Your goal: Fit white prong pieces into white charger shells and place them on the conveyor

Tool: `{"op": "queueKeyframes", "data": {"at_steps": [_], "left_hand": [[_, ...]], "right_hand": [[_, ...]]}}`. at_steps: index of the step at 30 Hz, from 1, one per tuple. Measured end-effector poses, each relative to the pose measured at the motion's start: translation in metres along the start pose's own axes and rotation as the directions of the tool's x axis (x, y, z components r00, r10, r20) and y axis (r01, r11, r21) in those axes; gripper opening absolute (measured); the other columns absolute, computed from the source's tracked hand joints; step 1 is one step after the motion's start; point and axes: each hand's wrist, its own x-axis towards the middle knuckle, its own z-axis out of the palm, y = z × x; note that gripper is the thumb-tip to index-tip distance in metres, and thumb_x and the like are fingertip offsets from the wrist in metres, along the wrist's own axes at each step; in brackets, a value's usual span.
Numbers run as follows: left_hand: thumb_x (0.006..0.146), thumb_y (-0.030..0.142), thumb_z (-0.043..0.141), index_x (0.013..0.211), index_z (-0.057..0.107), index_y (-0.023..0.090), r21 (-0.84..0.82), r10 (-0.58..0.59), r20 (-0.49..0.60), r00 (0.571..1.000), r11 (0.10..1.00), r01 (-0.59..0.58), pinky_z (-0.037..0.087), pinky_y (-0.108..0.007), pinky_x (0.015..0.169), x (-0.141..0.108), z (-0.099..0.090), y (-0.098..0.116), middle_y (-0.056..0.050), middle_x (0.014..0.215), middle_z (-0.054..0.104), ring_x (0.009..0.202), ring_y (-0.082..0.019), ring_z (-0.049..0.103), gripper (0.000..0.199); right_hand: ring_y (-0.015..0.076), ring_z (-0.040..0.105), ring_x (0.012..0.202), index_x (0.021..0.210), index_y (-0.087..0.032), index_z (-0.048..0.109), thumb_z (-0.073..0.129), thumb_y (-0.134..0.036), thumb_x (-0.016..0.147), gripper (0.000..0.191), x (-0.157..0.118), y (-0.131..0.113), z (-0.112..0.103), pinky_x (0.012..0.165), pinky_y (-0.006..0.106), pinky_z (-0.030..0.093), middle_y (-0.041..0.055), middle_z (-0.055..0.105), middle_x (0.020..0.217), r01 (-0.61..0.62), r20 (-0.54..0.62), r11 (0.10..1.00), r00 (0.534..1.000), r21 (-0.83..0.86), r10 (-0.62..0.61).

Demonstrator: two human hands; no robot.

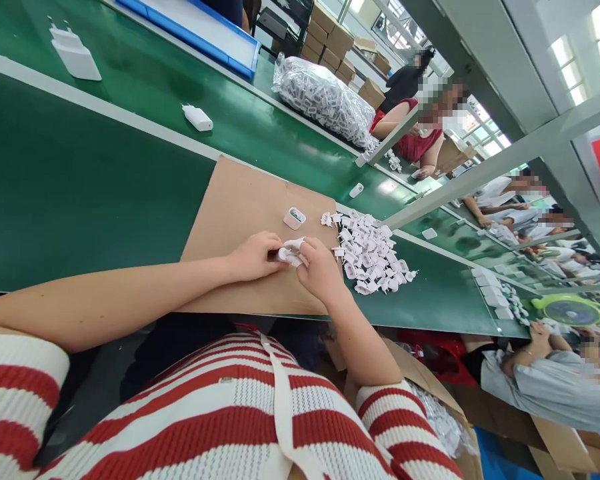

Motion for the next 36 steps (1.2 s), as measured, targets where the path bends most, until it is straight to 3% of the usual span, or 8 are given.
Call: {"op": "queueKeyframes", "data": {"at_steps": [9,15,20,22,24,28,31,36], "left_hand": [[0.083,0.041,0.070,0.078,0.070,0.019,-0.031,-0.017,-0.002,1.000,0.999,0.017,0.047,-0.033,0.072,0.000,0.001,-0.001,-0.006,0.084,0.062,0.080,-0.022,0.060,0.023],[0.084,0.046,0.069,0.080,0.071,0.018,-0.018,-0.070,0.002,0.998,0.997,0.070,0.047,-0.033,0.075,0.000,-0.001,0.004,-0.006,0.087,0.063,0.083,-0.022,0.061,0.028],[0.080,0.050,0.072,0.088,0.074,0.019,-0.005,-0.205,0.071,0.976,0.979,0.205,0.048,-0.034,0.076,0.001,-0.009,0.015,-0.006,0.093,0.069,0.086,-0.024,0.064,0.032],[0.076,0.051,0.075,0.097,0.075,0.020,-0.035,-0.302,0.103,0.948,0.951,0.307,0.049,-0.032,0.074,0.004,-0.018,0.020,-0.004,0.093,0.072,0.086,-0.024,0.065,0.037],[0.073,0.053,0.078,0.104,0.075,0.021,-0.047,-0.366,0.055,0.929,0.929,0.368,0.049,-0.031,0.071,0.011,-0.032,0.024,-0.003,0.093,0.073,0.083,-0.024,0.065,0.045],[0.077,0.052,0.076,0.107,0.074,0.022,0.149,-0.332,-0.233,0.914,0.917,0.371,0.045,-0.028,0.068,0.048,-0.068,0.015,-0.001,0.094,0.072,0.078,-0.020,0.062,0.043],[0.081,0.042,0.075,0.117,0.070,0.022,0.251,-0.320,-0.364,0.874,0.870,0.424,0.045,-0.028,0.075,0.091,-0.093,-0.006,-0.001,0.101,0.072,0.087,-0.020,0.063,0.042],[0.084,0.028,0.073,0.123,0.064,0.019,0.296,-0.399,-0.469,0.788,0.769,0.566,0.045,-0.030,0.086,0.159,-0.119,-0.061,-0.007,0.119,0.069,0.103,-0.025,0.062,0.041]], "right_hand": [[0.0220,0.054,0.082,0.079,-0.021,0.061,0.048,0.000,0.073,0.025,0.012,-0.007,0.000,0.068,0.031,0.037,0.0053,0.064,0.085,-0.038,0.019,0.989,0.999,-0.144,0.042],[0.0198,0.060,0.077,0.080,-0.021,0.068,0.056,-0.005,0.072,0.021,0.011,0.003,0.009,0.068,0.030,0.042,0.0025,0.067,0.081,-0.153,-0.075,0.988,0.985,0.016,0.154],[0.0187,0.068,0.097,0.130,-0.026,0.064,0.066,-0.025,0.085,0.045,-0.009,0.019,0.026,0.093,0.033,0.052,0.0008,0.074,0.108,-0.184,-0.184,0.857,0.935,0.482,0.304],[0.0214,0.065,0.108,0.135,-0.025,0.060,0.065,-0.034,0.090,0.046,-0.019,0.030,0.028,0.101,0.038,0.049,0.0048,0.071,0.119,-0.195,-0.284,0.857,0.889,0.477,0.360],[0.0280,0.058,0.116,0.127,-0.020,0.065,0.061,-0.034,0.093,0.037,-0.028,0.041,0.028,0.106,0.046,0.044,0.0118,0.067,0.121,-0.357,-0.406,0.889,0.795,0.286,0.450],[0.0359,0.052,0.113,0.101,-0.012,0.070,0.060,-0.015,0.084,0.020,-0.034,0.061,0.029,0.104,0.056,0.037,0.0198,0.061,0.112,-0.713,-0.450,0.692,0.658,-0.114,0.603],[0.0324,0.054,0.107,0.104,-0.013,0.069,0.055,-0.006,0.080,0.028,-0.031,0.068,0.035,0.103,0.052,0.038,0.0175,0.060,0.109,-0.706,-0.399,0.693,0.684,-0.149,0.611],[0.0292,0.056,0.113,0.116,-0.012,0.066,0.046,-0.005,0.086,0.036,-0.028,0.075,0.048,0.104,0.047,0.044,0.0171,0.057,0.115,-0.509,-0.421,0.860,0.774,0.032,0.474]]}}
